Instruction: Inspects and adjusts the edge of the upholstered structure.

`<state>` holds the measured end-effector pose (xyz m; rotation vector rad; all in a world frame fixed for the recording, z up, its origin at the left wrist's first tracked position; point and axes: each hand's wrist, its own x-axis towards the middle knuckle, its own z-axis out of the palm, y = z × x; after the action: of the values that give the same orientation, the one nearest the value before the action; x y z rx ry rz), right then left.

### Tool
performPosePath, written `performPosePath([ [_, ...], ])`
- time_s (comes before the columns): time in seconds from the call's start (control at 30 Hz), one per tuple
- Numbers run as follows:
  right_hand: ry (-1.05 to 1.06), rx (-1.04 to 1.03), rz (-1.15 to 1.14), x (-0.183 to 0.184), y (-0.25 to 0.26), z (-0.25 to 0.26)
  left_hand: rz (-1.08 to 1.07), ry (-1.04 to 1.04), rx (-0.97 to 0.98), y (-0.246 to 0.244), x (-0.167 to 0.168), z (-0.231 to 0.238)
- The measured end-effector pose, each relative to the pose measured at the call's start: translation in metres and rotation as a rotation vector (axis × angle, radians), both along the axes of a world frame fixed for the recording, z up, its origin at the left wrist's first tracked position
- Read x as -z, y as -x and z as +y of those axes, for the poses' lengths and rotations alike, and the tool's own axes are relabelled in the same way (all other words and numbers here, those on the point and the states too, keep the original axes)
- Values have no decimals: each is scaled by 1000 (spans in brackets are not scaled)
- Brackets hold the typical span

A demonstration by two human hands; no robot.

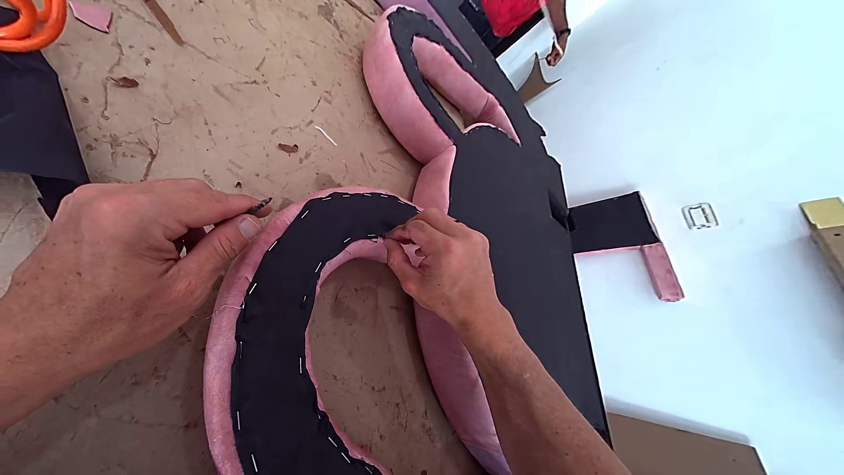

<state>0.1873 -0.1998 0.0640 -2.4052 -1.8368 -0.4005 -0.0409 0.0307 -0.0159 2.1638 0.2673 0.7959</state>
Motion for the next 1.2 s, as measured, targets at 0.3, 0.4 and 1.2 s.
performPosePath([
  [0.3,-139,13,42,18,1,-8,-5,-39,2,-1,-2,-2],
  [0.4,-189,42,242,17,-1,-16,1,-42,6,-1,-2,-1],
  [1.2,-407,108,-14,55,15,-15,2,-29,12,-1,-1,1],
])
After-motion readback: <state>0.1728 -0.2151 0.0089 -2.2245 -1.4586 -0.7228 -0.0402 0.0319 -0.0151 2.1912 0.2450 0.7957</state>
